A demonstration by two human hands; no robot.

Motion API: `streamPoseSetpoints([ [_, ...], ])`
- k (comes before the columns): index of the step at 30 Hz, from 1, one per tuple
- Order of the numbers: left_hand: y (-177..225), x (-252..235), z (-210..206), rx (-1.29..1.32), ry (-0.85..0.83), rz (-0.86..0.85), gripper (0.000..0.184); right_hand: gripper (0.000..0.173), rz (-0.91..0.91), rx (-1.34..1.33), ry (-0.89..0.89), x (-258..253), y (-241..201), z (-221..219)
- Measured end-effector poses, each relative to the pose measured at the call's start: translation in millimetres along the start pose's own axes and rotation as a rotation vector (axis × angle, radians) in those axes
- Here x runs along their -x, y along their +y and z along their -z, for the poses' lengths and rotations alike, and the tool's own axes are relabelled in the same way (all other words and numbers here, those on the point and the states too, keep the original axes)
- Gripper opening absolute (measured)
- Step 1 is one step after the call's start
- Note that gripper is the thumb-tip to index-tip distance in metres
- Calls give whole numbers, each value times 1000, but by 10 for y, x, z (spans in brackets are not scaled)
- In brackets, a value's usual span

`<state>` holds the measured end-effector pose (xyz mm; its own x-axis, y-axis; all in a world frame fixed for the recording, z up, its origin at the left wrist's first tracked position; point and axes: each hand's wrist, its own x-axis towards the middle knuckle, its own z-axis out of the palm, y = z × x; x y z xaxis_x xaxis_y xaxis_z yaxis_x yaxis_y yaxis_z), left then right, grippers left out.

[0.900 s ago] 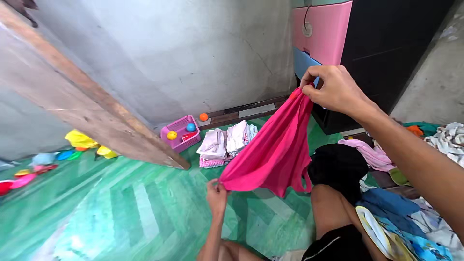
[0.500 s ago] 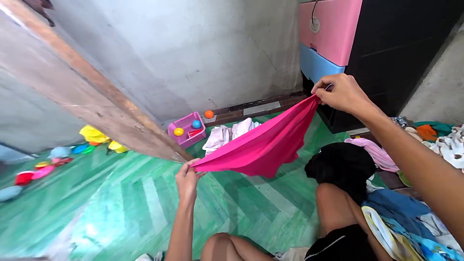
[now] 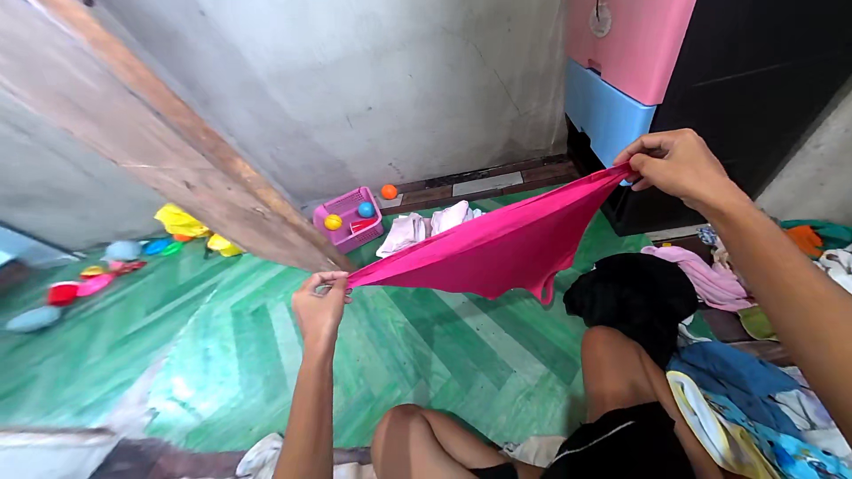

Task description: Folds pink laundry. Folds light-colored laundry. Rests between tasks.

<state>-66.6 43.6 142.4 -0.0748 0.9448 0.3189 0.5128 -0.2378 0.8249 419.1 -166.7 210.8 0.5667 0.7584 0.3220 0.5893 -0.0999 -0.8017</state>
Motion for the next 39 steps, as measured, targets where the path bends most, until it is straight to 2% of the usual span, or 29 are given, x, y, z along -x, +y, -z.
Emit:
streamPoseSetpoints([
  [10, 141, 21, 61, 145, -76, 83, 9, 20, -62, -132, 23, 8, 136, -45],
  [13, 149, 30, 100, 236, -135, 104, 15, 20, 118, -71, -59, 28, 246, -20],
  [15, 145, 44, 144, 331, -198, 115, 21, 29, 280, 88, -135, 81, 286, 12],
  [18, 136, 113, 240, 357, -292, 79, 25, 31, 533, 281, -87, 213, 379, -31],
  [21, 16, 196, 345, 262, -393, -66, 35, 27, 633, 331, -24, 358, 514, -46],
  [25, -137, 258, 421, 137, -394, -240, 42, 23, 531, 283, -25, 456, 606, -36],
  [31, -175, 285, 372, 82, -340, -244, 36, 19, 467, 213, -51, 448, 661, -115],
  [35, -152, 384, 492, 12, -380, -275, 29, 10, 330, 4, -243, 522, 616, 21],
  [36, -180, 416, 572, 83, -424, -295, 23, 9, 299, -99, -302, 582, 598, 88],
  [39, -409, 381, 752, 525, -620, -337, 12, 14, 296, -495, -363, 741, 694, 143],
])
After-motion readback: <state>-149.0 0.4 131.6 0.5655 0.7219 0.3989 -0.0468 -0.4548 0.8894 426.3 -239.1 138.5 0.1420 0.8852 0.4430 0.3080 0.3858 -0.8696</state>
